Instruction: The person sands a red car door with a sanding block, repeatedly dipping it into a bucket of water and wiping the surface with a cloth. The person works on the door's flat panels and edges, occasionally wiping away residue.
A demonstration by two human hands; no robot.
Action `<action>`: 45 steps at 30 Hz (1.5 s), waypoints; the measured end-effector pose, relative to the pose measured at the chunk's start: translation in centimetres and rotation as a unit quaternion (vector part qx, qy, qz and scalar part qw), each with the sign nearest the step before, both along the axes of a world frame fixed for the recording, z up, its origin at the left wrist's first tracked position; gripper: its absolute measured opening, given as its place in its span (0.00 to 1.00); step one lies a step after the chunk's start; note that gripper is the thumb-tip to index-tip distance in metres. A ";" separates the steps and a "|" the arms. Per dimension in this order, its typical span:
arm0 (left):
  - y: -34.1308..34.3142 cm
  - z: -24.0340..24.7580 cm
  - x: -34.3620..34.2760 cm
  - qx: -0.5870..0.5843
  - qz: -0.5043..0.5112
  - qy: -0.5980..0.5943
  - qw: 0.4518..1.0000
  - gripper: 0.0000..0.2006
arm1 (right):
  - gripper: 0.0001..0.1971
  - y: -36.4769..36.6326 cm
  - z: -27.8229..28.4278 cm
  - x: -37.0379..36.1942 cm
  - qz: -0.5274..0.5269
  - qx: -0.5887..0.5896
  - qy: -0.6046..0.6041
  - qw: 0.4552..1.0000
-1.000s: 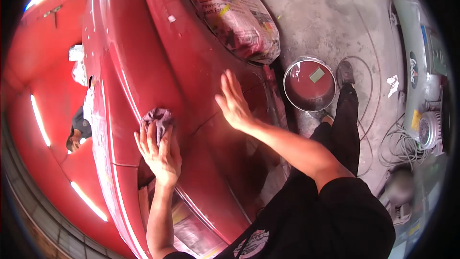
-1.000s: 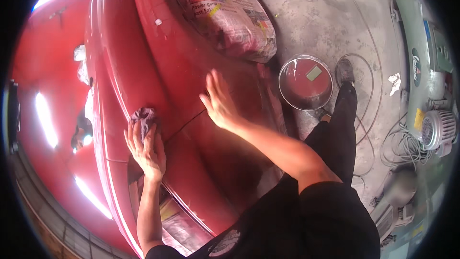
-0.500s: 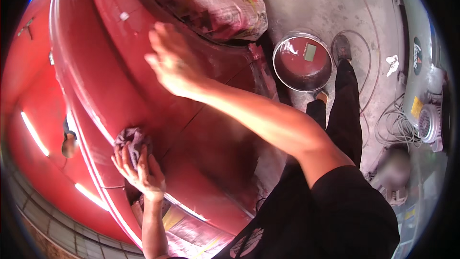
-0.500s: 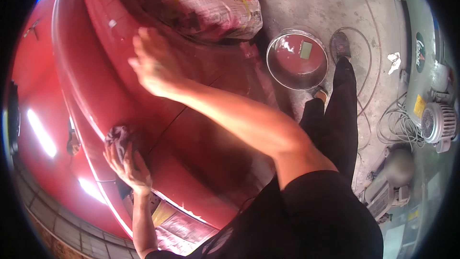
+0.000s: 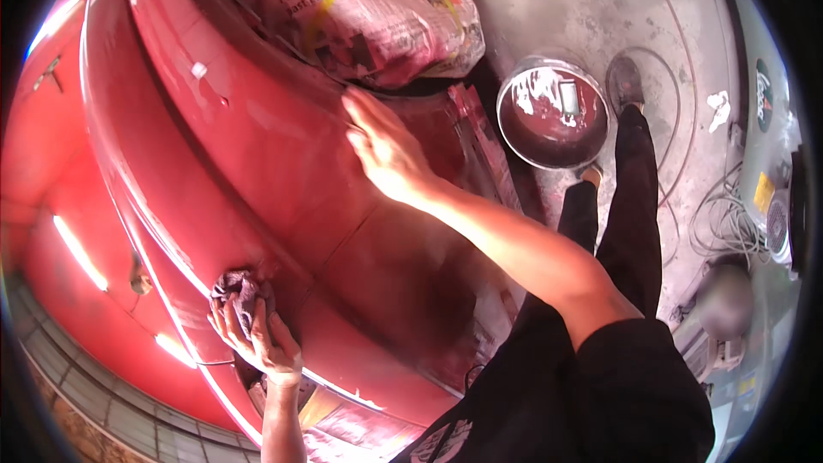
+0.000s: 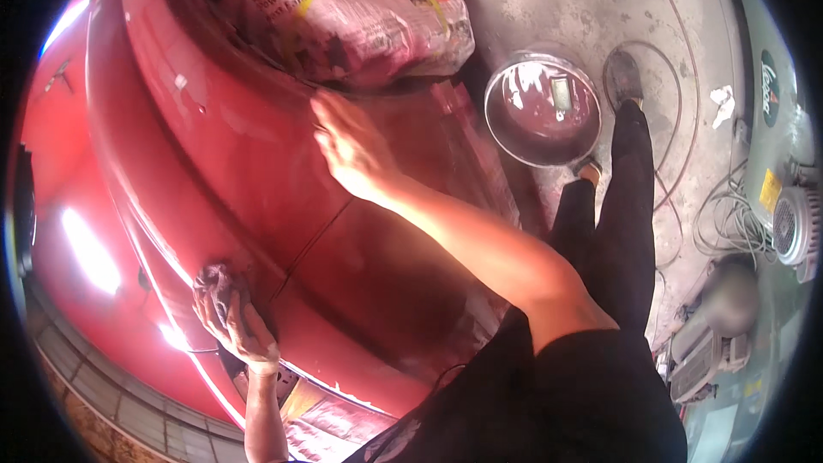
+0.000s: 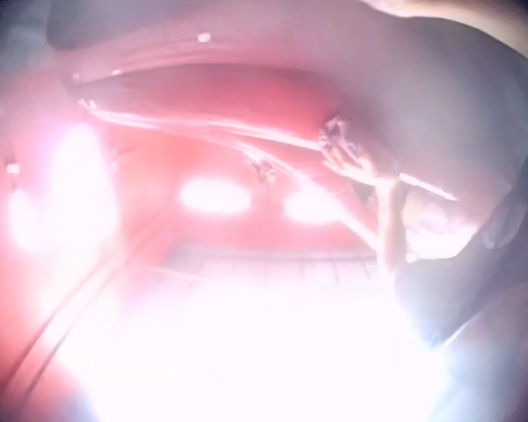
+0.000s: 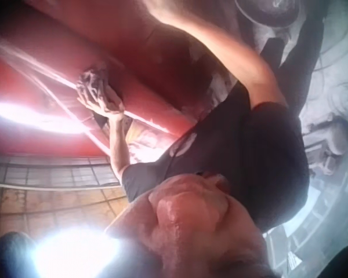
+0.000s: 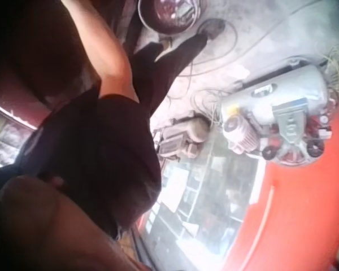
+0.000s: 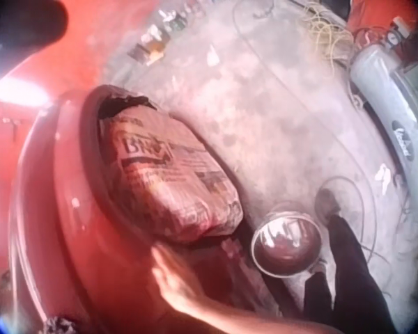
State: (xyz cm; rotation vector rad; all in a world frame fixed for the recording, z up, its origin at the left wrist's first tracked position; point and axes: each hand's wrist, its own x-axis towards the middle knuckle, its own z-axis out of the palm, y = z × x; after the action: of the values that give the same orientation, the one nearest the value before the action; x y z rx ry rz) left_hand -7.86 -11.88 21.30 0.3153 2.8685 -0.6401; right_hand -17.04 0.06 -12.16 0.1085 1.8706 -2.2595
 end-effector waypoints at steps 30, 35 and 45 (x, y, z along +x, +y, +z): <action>0.0 -0.1 0.0 -0.028 -0.014 -0.014 0.999 0.17 | 0.20 0.0 2.4 -5.3 -0.022 -0.014 0.019 0.999; 0.6 -0.1 -0.9 -0.032 -0.021 -0.029 0.999 0.19 | 0.21 2.5 -6.4 3.1 0.041 0.020 0.028 0.999; 0.5 -0.4 -0.6 -0.034 -0.030 -0.010 0.999 0.17 | 0.29 4.0 -8.2 5.1 0.113 0.090 0.055 0.988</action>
State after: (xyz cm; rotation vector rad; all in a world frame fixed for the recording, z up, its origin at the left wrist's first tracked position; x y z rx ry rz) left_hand -8.42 -11.34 20.87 0.3954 2.8207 -0.7394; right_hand -11.90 4.03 -20.33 -0.1960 2.0265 -1.9820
